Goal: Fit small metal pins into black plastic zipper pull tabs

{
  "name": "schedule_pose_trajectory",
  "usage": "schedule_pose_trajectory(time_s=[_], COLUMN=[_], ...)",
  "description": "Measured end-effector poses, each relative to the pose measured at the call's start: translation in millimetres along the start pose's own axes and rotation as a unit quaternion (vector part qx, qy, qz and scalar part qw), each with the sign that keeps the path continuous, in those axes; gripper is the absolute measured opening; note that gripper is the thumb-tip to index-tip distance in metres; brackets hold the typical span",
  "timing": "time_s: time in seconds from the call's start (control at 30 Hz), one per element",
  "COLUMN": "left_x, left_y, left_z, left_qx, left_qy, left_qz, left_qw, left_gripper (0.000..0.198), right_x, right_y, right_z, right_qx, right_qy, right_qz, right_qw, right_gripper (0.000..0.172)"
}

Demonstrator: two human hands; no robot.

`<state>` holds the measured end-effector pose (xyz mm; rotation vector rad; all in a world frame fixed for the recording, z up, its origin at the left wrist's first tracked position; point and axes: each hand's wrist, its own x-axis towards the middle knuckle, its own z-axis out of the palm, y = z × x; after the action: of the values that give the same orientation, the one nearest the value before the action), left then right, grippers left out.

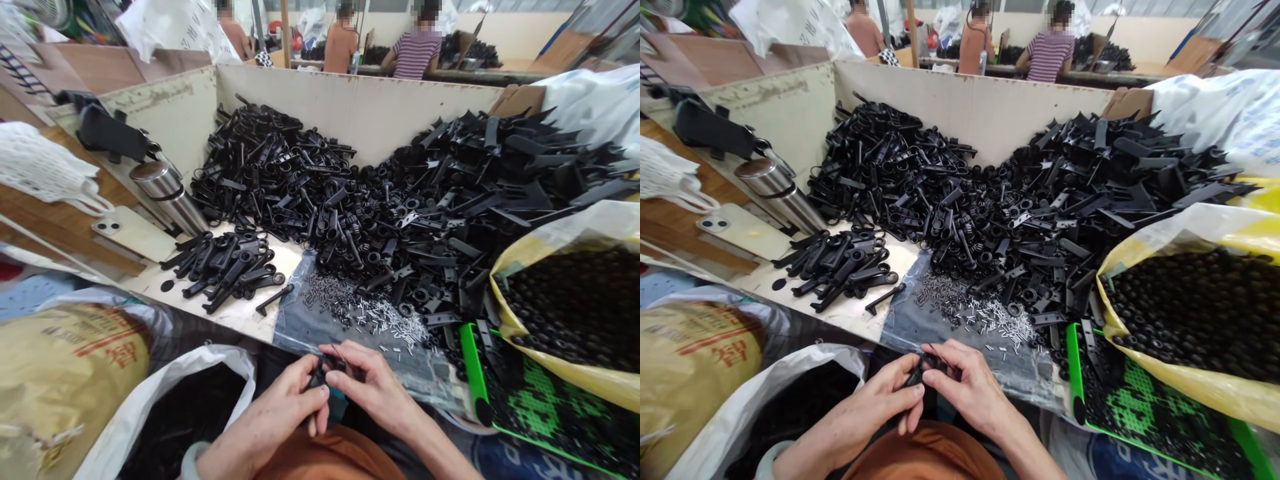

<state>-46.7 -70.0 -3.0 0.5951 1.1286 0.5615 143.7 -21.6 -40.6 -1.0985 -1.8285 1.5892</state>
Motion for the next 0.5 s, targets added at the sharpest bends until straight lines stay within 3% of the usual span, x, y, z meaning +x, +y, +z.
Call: schedule_pose_trajectory(time_s=[0.23, 0.5], left_x=[-0.4, -1.5], left_y=[-4.8, -11.1], left_z=[-3.1, -2.3], left_qx=[0.001, -0.033], left_qy=[-0.064, -0.040], left_qz=[-0.009, -0.045], left_qw=[0.998, 0.998], left_gripper=[0.060, 0.059], right_x=[-5.7, -8.7], right_y=[-1.8, 1.2], right_z=[-5.5, -8.5], right_qx=[0.009, 0.048], right_qy=[-0.053, -0.057], right_qz=[0.015, 0.046], right_qw=[0.998, 0.996], right_gripper=[0.036, 0.037])
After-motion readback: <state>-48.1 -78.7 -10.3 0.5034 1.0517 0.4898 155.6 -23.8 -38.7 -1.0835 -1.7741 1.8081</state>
